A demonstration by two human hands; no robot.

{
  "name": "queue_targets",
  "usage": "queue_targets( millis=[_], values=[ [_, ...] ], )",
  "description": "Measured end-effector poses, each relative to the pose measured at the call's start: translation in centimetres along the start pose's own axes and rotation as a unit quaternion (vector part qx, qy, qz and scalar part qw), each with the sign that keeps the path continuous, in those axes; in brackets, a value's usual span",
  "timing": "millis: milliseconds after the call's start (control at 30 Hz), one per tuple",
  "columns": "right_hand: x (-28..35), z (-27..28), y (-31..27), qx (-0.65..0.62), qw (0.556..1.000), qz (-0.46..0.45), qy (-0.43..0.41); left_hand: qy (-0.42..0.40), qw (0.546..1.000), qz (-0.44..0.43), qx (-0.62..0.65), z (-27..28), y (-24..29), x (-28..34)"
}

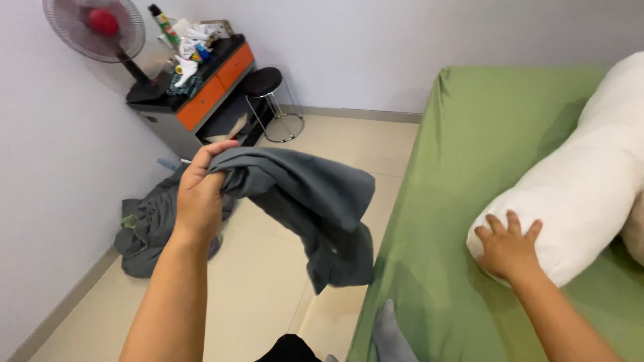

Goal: The person puts a gray pillowcase onto a pillow with an American flag pattern, then puts another gray pillowcase onto a plain white pillow. The person smooths the fabric and adjusts the pillows on the bed.

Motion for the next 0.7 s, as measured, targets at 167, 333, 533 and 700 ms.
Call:
queue_targets(
  millis=[167,333,533,700],
  values=[
    [2.4,1.0,-5.1,-0.286,0.956,0.058,-0.032,-0.144,0.987,-0.032,0.070,-9.1,6.4,0.0],
    [3.8,8.4,-6.1,-0.684,0.728,0.041,-0.012,-0.298,0.949,-0.053,0.091,-17.1,8.8,2.2],
    [-2.9,10.8,-1.9,-0.731,0.664,0.064,0.146,-0.353,0.860,-0.111,-0.351,-17.1,2.9,-1.6],
    [5.1,19.0,10.0,-0.739,0.566,0.013,0.365,-0.186,0.959,-0.096,-0.189,-9.1,5.7,-0.1]
  ],
)
Point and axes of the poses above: each hand's wrist, its own x-axis away from the middle knuckle, its own z-axis out of the back of the hand, y = z × x, the point moved 9 cm from there along -x, towards the middle knuckle, and after that the axes turned 2 degrees about y, right-handed, at the moved point
